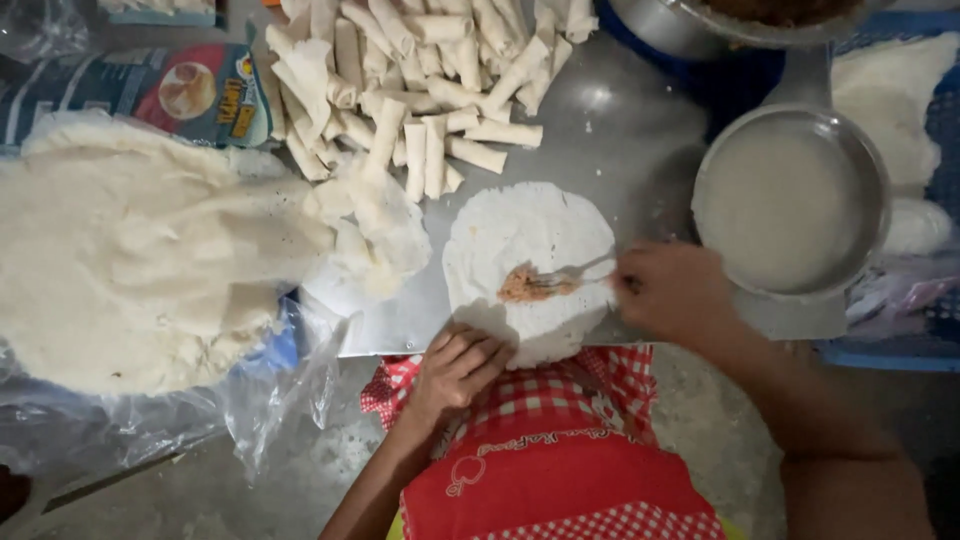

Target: Manually assembling spring rolls by peeling wrappers, adding meat filling, and rolling them tightly.

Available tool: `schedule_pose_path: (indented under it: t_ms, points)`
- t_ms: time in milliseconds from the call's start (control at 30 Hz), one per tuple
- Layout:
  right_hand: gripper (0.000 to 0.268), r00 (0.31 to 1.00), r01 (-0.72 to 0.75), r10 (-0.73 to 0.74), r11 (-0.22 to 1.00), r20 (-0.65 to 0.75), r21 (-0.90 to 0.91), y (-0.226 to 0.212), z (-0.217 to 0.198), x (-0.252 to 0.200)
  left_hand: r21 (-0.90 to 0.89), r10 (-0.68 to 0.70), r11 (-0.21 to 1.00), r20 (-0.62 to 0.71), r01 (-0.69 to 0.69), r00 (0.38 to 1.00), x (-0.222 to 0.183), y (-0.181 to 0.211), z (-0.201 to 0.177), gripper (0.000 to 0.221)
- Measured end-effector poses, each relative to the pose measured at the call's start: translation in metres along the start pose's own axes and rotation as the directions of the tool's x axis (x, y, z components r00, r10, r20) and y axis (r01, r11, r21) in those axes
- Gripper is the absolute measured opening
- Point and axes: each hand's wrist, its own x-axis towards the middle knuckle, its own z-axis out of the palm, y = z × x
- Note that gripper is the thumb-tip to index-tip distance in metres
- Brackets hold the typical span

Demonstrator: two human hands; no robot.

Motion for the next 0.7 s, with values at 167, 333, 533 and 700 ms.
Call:
schedule_pose_path:
  t_ms: [167,333,533,700]
  points:
    - [0.026,0.97,-0.101,0.107,0.994,0.22,-0.039,-0.006,-0.084,0.005,0.036,0.048,0.998,0.068,-0.05,0.997,0.02,0.001,-0.014,0.011]
    - [0.03,0.988,-0.008,-0.014,0.991,0.155,0.136,-0.03,-0.076,0.009,0.071,0.085,0.993,0.114,-0.094,0.99,0.019,0.001,-0.016,0.007]
    - [0.028,0.918,-0.108,0.102,0.994,0.382,-0.005,-0.015,-0.09,0.007,0.052,0.092,0.994,0.119,-0.099,0.989,0.021,-0.001,-0.019,0.007]
    - [0.016,0.907,-0.123,0.084,0.99,-0.414,-0.069,0.098,-0.12,-0.028,0.09,0.1,0.989,0.144,-0.113,0.985,0.019,0.0,-0.02,0.009]
